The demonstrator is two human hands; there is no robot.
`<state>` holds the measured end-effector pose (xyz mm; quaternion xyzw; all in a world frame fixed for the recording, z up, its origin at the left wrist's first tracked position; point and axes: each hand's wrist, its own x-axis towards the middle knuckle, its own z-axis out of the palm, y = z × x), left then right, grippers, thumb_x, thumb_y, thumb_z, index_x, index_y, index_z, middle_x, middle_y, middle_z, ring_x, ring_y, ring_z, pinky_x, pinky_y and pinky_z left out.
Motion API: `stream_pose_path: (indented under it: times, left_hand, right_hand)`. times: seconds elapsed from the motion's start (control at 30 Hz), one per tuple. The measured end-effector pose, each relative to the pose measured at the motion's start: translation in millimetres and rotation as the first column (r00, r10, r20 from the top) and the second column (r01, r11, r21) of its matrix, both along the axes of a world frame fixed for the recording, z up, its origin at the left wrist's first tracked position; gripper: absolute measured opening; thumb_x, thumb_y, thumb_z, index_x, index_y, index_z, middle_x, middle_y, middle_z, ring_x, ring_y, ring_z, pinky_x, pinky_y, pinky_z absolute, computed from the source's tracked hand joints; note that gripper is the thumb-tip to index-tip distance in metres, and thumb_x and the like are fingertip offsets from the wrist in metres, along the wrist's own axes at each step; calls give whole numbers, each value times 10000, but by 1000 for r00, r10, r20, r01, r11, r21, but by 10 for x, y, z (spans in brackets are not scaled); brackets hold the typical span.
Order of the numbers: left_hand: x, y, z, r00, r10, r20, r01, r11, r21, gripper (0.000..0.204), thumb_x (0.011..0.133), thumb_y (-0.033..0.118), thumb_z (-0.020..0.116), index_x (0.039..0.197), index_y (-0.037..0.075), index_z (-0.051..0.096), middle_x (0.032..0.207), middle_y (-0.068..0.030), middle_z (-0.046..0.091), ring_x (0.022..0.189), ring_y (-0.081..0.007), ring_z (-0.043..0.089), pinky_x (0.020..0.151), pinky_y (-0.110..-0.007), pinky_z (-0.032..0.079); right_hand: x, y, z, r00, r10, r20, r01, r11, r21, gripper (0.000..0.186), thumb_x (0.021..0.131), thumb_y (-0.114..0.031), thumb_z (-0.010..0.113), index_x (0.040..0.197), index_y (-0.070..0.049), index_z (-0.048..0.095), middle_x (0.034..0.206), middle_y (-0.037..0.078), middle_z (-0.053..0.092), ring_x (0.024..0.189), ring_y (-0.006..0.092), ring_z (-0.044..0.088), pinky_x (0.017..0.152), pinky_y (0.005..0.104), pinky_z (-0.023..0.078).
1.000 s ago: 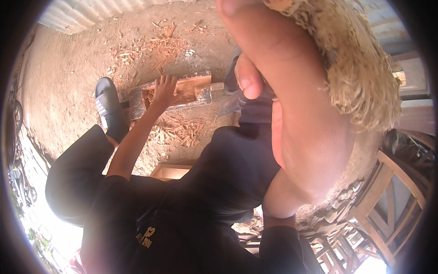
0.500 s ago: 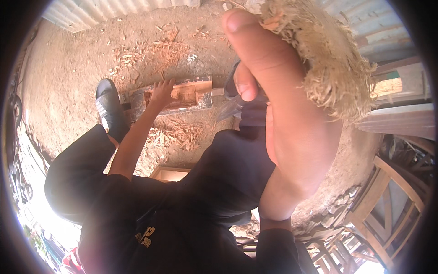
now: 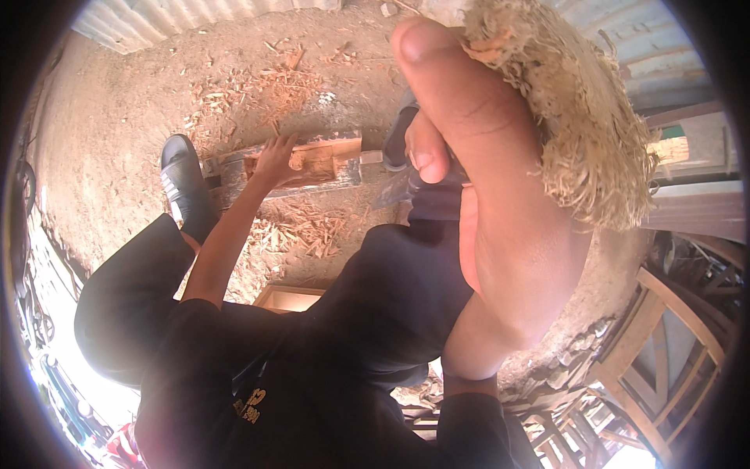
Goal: The person sits cross-legged on the ground and uses a chisel and mallet to carve a small piece of wood. They repeatedly strike the chisel to remove wood shavings and shape the piece.
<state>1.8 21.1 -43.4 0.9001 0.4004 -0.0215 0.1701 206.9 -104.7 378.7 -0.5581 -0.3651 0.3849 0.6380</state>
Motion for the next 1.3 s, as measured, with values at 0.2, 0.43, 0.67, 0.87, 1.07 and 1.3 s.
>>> stream_pose_path:
  times: [0.2,0.43,0.67,0.87,1.07,1.3]
  left_hand:
    - [-15,-58,-68,999,12,-38,-8,996,89,961,581,468,763,1321,29,334,1152,-174,456,1099,-353,428,1006,-439,312]
    - [122,67,645,991,116,65,-82,921,-380,967,673,546,698,1378,43,270,1338,-221,371,1261,-370,351,1054,-437,297]
    - [450,14,2746,534,100,839,547,716,-434,712,768,238,709,1344,46,338,1220,-170,515,1182,-237,459,984,-386,396]
    - [531,-155,2878,324,410,852,294,813,-503,202,832,130,608,978,-8,627,740,-14,627,663,-36,513,589,-228,435]
    - [248,186,2492,187,706,683,-160,708,-688,240,791,288,668,814,58,606,615,11,508,583,-89,476,591,-272,397]
    - [-8,427,1330,-28,865,500,-16,500,-866,307,846,296,621,636,141,459,540,1,416,472,-137,417,445,-307,373]
  right_hand:
    - [203,-6,-83,998,35,-54,-37,999,-29,235,904,-193,511,976,20,579,746,6,424,598,102,367,627,270,339]
    - [276,41,-250,962,185,199,-170,981,-91,229,870,-126,559,1030,37,578,987,70,575,723,115,494,742,304,417]
    - [-143,192,-356,933,275,234,-235,954,-186,239,859,-99,588,1055,37,589,978,63,630,865,98,572,805,278,445]
    - [-482,131,-270,405,309,860,-95,950,-297,464,807,-279,659,1099,68,556,1030,174,605,947,233,576,818,319,444]
    - [-816,-353,-2,206,396,895,-516,821,-244,372,817,-222,593,1081,39,561,981,192,598,903,280,587,780,364,455]
    - [-891,11,-1039,59,328,943,-684,701,-201,311,848,-194,479,1079,3,545,910,178,584,848,253,587,733,374,454]
